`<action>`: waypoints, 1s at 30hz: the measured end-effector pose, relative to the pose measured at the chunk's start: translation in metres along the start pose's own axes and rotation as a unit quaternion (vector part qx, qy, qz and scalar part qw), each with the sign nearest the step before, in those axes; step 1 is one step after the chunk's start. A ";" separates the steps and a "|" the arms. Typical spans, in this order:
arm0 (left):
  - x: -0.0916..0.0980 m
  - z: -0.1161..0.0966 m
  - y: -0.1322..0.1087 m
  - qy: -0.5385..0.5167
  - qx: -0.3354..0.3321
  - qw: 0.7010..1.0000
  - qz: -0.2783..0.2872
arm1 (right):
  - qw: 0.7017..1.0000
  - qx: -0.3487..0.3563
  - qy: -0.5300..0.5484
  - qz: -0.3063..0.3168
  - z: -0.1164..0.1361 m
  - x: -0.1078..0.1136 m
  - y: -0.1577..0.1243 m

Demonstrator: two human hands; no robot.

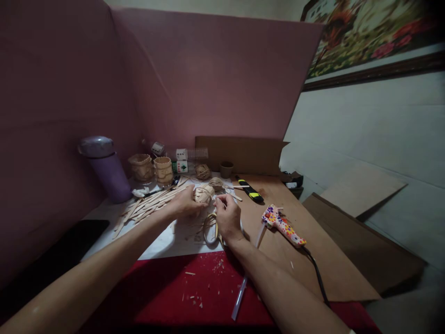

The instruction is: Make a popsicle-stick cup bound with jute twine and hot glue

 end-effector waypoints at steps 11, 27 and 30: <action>0.003 0.007 -0.009 -0.081 0.052 0.995 -0.023 | 0.999 0.019 0.046 -0.007 0.008 0.002 -0.001; -0.011 -0.003 -0.054 -0.555 0.089 0.822 0.094 | 0.994 0.074 0.085 -0.008 0.024 0.007 -0.010; -0.009 0.001 -0.057 -0.580 0.125 0.802 0.070 | 0.994 0.074 0.073 -0.015 0.019 0.009 -0.010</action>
Point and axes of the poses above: each hand's wrist, its own y-axis towards the middle knuckle, its own x-axis out of the back of the hand, z = x × y, the point moved 9 cm from there along y, towards the middle knuckle, and after that the axes turned 11 degrees about y, right-handed, at the moved point
